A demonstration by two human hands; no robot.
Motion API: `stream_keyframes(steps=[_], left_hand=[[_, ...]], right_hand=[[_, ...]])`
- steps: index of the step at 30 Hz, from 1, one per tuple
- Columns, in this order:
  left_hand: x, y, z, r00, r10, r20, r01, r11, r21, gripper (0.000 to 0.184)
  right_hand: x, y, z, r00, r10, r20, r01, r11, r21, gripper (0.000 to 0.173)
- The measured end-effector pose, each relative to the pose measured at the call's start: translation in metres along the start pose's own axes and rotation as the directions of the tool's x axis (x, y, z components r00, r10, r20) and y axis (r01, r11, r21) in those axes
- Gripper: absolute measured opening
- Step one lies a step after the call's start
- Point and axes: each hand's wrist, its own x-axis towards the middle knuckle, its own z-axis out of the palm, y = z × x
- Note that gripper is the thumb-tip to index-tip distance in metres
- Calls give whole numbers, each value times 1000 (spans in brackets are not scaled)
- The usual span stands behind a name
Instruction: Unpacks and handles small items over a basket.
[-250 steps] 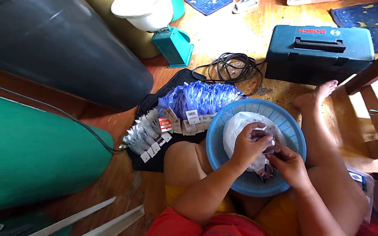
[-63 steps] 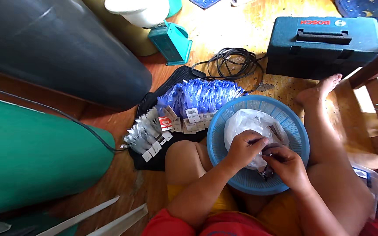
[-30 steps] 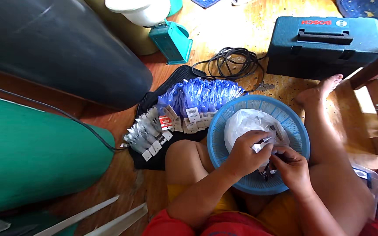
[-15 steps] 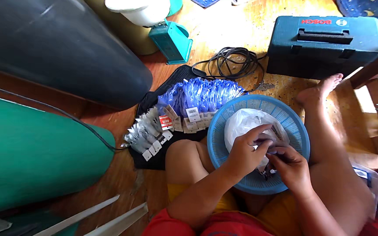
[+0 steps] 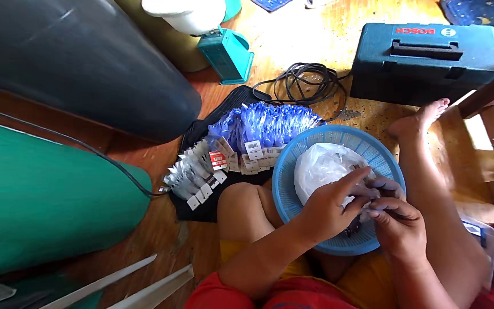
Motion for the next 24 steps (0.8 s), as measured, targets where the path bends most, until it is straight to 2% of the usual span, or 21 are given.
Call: stream_keyframes(steps=[4, 9, 11, 13, 16, 19, 24], left_hand=[[-3, -4, 5, 998, 60, 7, -60, 998, -1, 42], [-2, -8, 11, 992, 1, -129, -22, 987, -162, 46], [0, -9, 9, 987, -17, -161, -9, 987, -160, 48], [1, -9, 6, 985, -23, -173, -2, 989, -145, 50], [2, -11, 5, 983, -10, -183, -7, 996, -89, 49], [2, -13, 5, 983, -8, -183, -1, 999, -52, 49], [1, -13, 5, 981, -41, -187, 25, 996, -91, 50]], right_hand=[[4, -5, 4, 998, -34, -60, 33, 999, -28, 7], [3, -2, 1, 998, 20, -63, -18, 1000, 25, 7], [0, -2, -6, 998, 67, -16, -68, 996, -61, 7], [-2, -2, -11, 993, 111, 35, -100, 968, -232, 8], [-4, -1, -13, 993, 94, 69, -58, 911, -409, 9], [-5, -1, -12, 993, 101, 66, -62, 899, -433, 10], [-6, 4, -6, 989, 132, 62, -97, 913, -395, 9]])
